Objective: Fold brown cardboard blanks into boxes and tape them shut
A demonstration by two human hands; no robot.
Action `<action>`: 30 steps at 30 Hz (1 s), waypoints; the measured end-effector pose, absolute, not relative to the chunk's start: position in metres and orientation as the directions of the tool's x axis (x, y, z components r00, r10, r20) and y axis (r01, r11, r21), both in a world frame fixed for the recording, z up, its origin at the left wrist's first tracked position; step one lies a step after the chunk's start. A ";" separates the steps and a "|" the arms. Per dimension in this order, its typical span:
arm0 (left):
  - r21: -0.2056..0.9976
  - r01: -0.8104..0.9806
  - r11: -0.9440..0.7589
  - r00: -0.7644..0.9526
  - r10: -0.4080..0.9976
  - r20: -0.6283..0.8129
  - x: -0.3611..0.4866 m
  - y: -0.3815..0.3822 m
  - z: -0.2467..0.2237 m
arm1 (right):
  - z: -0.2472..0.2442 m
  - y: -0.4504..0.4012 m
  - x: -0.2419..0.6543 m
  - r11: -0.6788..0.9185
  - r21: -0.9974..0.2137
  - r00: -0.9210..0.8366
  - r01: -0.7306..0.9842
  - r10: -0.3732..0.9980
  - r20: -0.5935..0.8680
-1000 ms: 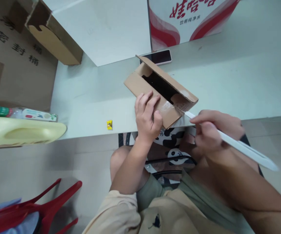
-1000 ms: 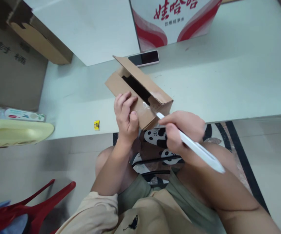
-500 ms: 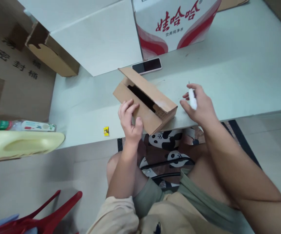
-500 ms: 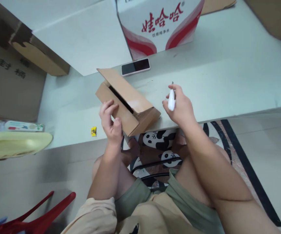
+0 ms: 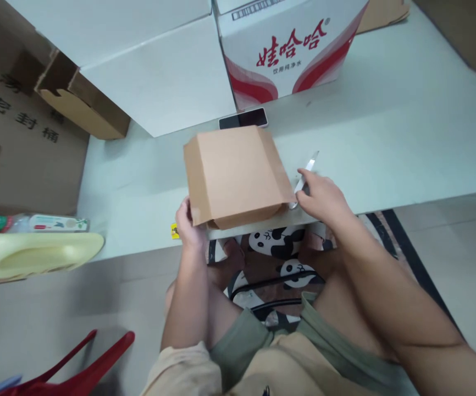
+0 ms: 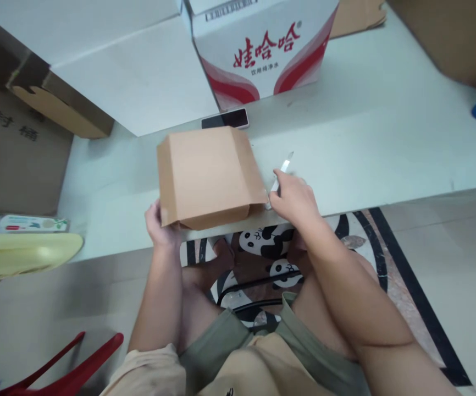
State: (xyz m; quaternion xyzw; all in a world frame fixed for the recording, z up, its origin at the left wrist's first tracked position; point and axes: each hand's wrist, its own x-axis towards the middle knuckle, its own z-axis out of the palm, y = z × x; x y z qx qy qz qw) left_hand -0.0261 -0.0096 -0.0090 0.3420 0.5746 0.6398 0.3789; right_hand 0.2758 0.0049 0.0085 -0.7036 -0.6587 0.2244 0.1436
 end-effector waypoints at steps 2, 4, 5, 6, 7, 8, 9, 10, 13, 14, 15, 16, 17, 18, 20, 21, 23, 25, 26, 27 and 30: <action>0.970 -0.241 -0.041 -0.479 0.874 -0.082 -0.024 -0.007 -0.008 | 0.006 0.008 0.272 -0.070 -0.502 0.007 0.862 0.992 -0.125; 0.967 -0.251 -0.041 -0.436 0.897 -0.076 -0.022 -0.006 -0.004 | 0.002 0.011 0.271 -0.044 -0.522 -0.015 0.852 0.994 -0.109; 0.974 -0.225 -0.038 -0.411 0.910 -0.059 -0.020 -0.006 -0.002 | 0.000 0.012 0.271 -0.023 -0.544 -0.028 0.839 0.996 -0.086; 0.980 -0.195 -0.045 -0.402 0.915 -0.038 -0.019 -0.006 0.000 | -0.001 0.013 0.271 0.006 -0.576 -0.043 0.817 0.998 -0.050; 0.983 -0.174 -0.056 -0.410 0.912 -0.021 -0.018 -0.006 0.001 | -0.002 0.014 0.272 0.044 -0.616 -0.063 0.787 0.998 -0.009; 0.984 -0.168 -0.067 -0.427 0.904 -0.011 -0.018 -0.006 0.003 | -0.001 0.014 0.272 0.084 -0.657 -0.088 0.750 0.996 0.027; 0.982 -0.172 -0.079 -0.453 0.891 -0.008 -0.018 -0.006 0.003 | 0.000 0.014 0.272 0.130 -0.693 -0.127 0.709 0.990 0.056; 0.980 -0.179 -0.093 -0.482 0.876 -0.004 -0.019 -0.006 0.004 | 0.002 0.014 0.272 0.179 -0.718 -0.177 0.673 0.981 0.079; 0.975 -0.183 -0.126 -0.539 0.842 0.007 -0.022 -0.007 0.003 | 0.010 0.009 0.267 0.324 -0.745 -0.361 0.584 0.925 0.119; 0.974 -0.181 -0.134 -0.551 0.834 0.012 -0.024 -0.007 0.003 | 0.012 0.006 0.265 0.358 -0.754 -0.412 0.551 0.902 0.127; 0.974 -0.179 -0.136 -0.556 0.831 0.014 -0.025 -0.008 0.003 | 0.014 0.004 0.262 0.374 -0.770 -0.445 0.517 0.886 0.131; 0.975 -0.184 -0.128 -0.549 0.836 0.006 -0.026 -0.008 0.002 | 0.015 0.001 0.260 0.370 -0.794 -0.460 0.482 0.878 0.130; 0.975 -0.191 -0.110 -0.533 0.846 -0.009 -0.027 -0.009 0.002 | 0.015 -0.002 0.257 0.352 -0.823 -0.457 0.445 0.880 0.129; 0.976 -0.199 -0.085 -0.508 0.861 -0.028 -0.028 -0.009 0.001 | 0.014 -0.004 0.255 0.324 -0.851 -0.433 0.412 0.892 0.130; 0.977 -0.212 -0.033 -0.441 0.895 -0.065 -0.029 -0.010 0.000 | 0.011 -0.007 0.251 0.251 -0.897 -0.333 0.365 0.934 0.127; 0.977 -0.214 -0.019 -0.410 0.909 -0.072 -0.029 -0.010 -0.001 | 0.009 -0.007 0.250 0.214 -0.913 -0.269 0.347 0.955 0.122; 0.978 -0.207 -0.016 -0.374 0.925 -0.064 -0.030 -0.010 -0.003 | 0.007 -0.007 0.248 0.151 -0.933 -0.134 0.328 0.985 0.112; 0.983 -0.183 -0.031 -0.354 0.934 -0.037 -0.030 -0.010 -0.004 | 0.007 -0.006 0.246 0.109 -0.939 -0.007 0.327 0.994 0.113; 0.986 -0.159 -0.043 -0.345 0.939 -0.015 -0.030 -0.009 -0.004 | 0.007 -0.005 0.246 0.097 -0.940 0.051 0.327 0.992 0.120; 0.990 -0.127 -0.058 -0.334 0.942 0.012 -0.030 -0.009 -0.004 | 0.008 -0.005 0.246 0.090 -0.941 0.097 0.326 0.987 0.128; 0.994 -0.038 -0.107 -0.328 0.941 0.088 -0.028 -0.010 -0.002 | 0.008 -0.003 0.246 0.115 -0.946 0.140 0.302 0.977 0.163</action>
